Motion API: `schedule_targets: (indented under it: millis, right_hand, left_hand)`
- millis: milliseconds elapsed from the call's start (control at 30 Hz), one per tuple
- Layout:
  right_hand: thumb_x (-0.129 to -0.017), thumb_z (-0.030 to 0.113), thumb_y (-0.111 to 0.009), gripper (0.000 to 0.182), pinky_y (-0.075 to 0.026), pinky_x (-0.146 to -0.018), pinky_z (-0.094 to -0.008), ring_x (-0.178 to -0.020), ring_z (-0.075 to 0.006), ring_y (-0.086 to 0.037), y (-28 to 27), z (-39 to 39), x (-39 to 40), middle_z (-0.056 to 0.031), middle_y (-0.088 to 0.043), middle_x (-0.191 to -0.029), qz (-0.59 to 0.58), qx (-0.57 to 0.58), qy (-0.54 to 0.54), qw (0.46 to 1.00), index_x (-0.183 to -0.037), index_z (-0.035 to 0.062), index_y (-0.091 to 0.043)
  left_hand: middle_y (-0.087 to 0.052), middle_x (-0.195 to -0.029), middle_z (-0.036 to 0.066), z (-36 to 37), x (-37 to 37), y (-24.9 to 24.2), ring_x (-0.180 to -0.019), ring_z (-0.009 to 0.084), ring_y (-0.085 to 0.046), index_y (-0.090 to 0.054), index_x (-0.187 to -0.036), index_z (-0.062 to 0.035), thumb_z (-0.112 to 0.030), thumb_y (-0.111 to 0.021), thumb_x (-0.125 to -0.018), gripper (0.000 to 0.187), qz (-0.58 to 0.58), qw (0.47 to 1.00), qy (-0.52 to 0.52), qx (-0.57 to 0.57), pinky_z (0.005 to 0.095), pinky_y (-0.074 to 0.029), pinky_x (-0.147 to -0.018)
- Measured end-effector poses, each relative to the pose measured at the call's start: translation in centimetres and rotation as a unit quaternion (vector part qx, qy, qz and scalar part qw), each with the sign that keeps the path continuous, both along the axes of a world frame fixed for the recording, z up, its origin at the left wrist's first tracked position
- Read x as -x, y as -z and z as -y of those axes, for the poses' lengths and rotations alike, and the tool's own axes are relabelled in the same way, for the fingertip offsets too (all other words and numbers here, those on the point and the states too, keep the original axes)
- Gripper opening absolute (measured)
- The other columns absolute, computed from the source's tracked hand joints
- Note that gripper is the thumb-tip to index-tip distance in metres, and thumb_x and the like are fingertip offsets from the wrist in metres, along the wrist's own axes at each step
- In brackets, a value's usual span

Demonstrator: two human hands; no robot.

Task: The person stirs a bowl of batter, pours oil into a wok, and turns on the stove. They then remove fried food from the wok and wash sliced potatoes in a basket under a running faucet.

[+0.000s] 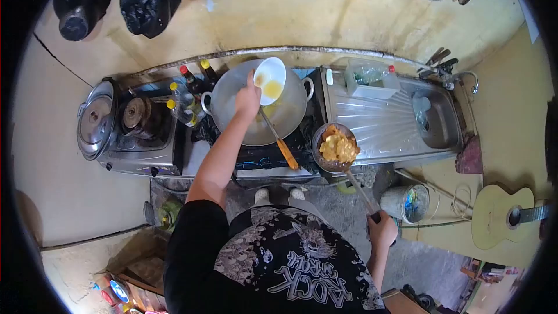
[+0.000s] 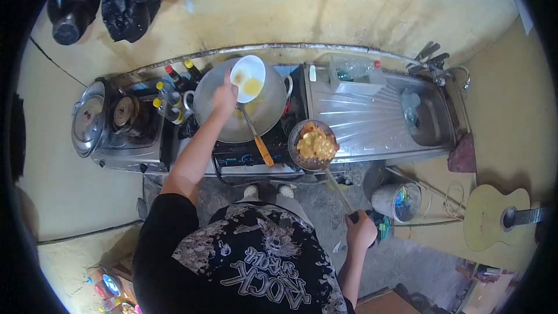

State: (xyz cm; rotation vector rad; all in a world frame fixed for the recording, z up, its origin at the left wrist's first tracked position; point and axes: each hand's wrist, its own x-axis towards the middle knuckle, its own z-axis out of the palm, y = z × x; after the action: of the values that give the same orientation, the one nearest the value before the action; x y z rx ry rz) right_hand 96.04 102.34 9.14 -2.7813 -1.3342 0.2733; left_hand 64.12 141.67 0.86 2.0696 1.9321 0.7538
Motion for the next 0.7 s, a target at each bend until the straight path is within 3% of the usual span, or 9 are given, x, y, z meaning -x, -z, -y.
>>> schedule_targets:
  millis: [400,700]
  right_hand:
    - [-0.068,0.031,-0.069,0.028,-0.045,-0.06,-0.0402,-0.07,-0.0314,-0.061,-0.5,-2.1,-0.2,-0.0132,-0.062,-0.073,0.008,-0.01,-0.029,0.999,-0.077,0.0064,-0.06]
    - [-0.068,0.034,-0.068,0.029,-0.046,-0.061,-0.0406,-0.07,-0.0318,-0.061,0.5,-2.2,0.9,-0.0132,-0.062,-0.073,0.008,0.029,-0.019,0.999,-0.08,0.0082,-0.062]
  left_hand:
    - [-0.058,-0.058,0.014,-0.1,0.9,-2.2,-0.048,0.0329,-0.057,-0.026,-0.136,-0.022,-0.017,-0.05,-0.079,0.062,-0.073,0.992,0.076,-0.07,0.0455,-0.046,-0.047]
    - [-0.058,-0.057,0.011,0.4,1.7,-4.0,-0.047,0.0289,-0.057,-0.027,-0.136,-0.0231,-0.016,-0.054,-0.078,0.065,-0.104,0.969,0.122,-0.191,0.0427,-0.048,-0.045]
